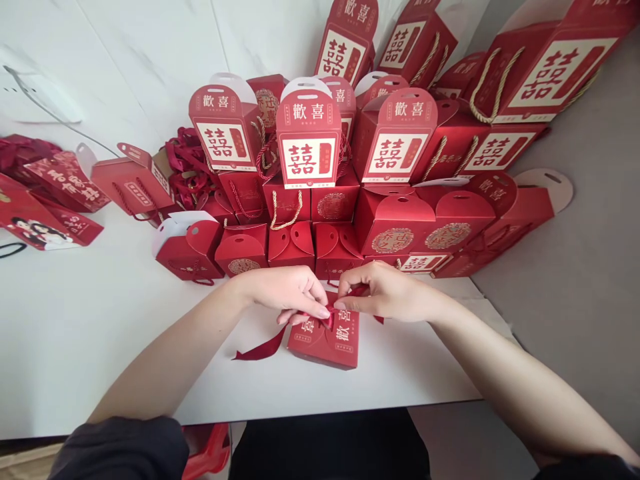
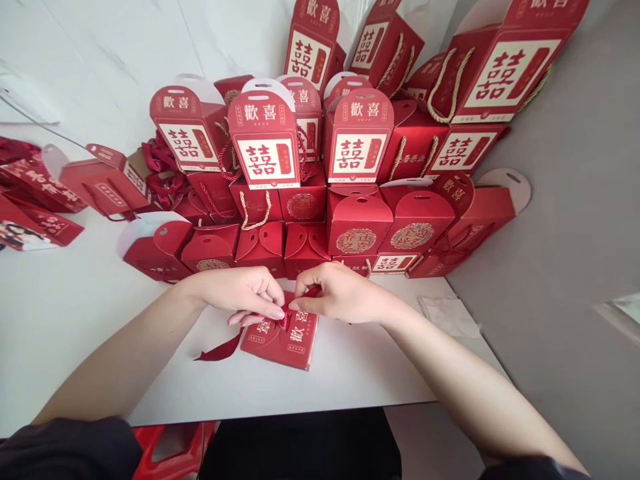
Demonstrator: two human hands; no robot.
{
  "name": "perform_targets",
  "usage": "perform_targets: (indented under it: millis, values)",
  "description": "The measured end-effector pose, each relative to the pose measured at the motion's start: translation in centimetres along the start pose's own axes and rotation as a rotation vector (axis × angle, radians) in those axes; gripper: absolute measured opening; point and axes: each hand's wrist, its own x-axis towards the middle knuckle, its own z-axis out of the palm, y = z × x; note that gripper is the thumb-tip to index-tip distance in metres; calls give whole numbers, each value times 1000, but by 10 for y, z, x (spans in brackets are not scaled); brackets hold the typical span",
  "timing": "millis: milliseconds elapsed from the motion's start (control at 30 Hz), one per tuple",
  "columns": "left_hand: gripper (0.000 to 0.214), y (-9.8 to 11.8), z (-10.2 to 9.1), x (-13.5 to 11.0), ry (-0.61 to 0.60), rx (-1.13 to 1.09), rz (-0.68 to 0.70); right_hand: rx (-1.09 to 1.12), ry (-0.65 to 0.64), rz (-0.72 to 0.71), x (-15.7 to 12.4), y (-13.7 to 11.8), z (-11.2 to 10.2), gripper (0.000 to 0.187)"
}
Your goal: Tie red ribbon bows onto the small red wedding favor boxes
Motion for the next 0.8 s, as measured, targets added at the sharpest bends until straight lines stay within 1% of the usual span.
perform_targets:
  millis: [133,200,267,367,433,500,567,667,733,800]
  values:
    - [28,1,-1,-1,10,0,-12,-109,221,-109,-11,-5,0,11]
    - [24,1,-2,-1,2,-17,-12,-180,290,-194,-18,-10,5,10]
    - [20,0,-2,-1,-4,-45,1,-268,311,-289,-24,-15,15,10]
    - [19,-1,-1,1,1,-119,10,-468,300,-407,-29,-18,32,16]
    - [18,-3,0,2,13,-163,0,-587,291,-453,-29,-16,43,22]
    - [18,-3,2,3,42,-177,-1,-633,289,-476,-27,-13,50,26]
    - [18,-2,5,3,87,-150,32,-625,289,-479,-26,-9,53,25]
    - [18,0,10,2,130,-70,92,-561,269,-472,-26,-6,51,23]
    - [18,0,13,1,165,-25,112,-461,224,-454,-27,-6,46,19]
    - [18,0,16,0,220,31,119,-301,188,-414,-26,-7,39,17]
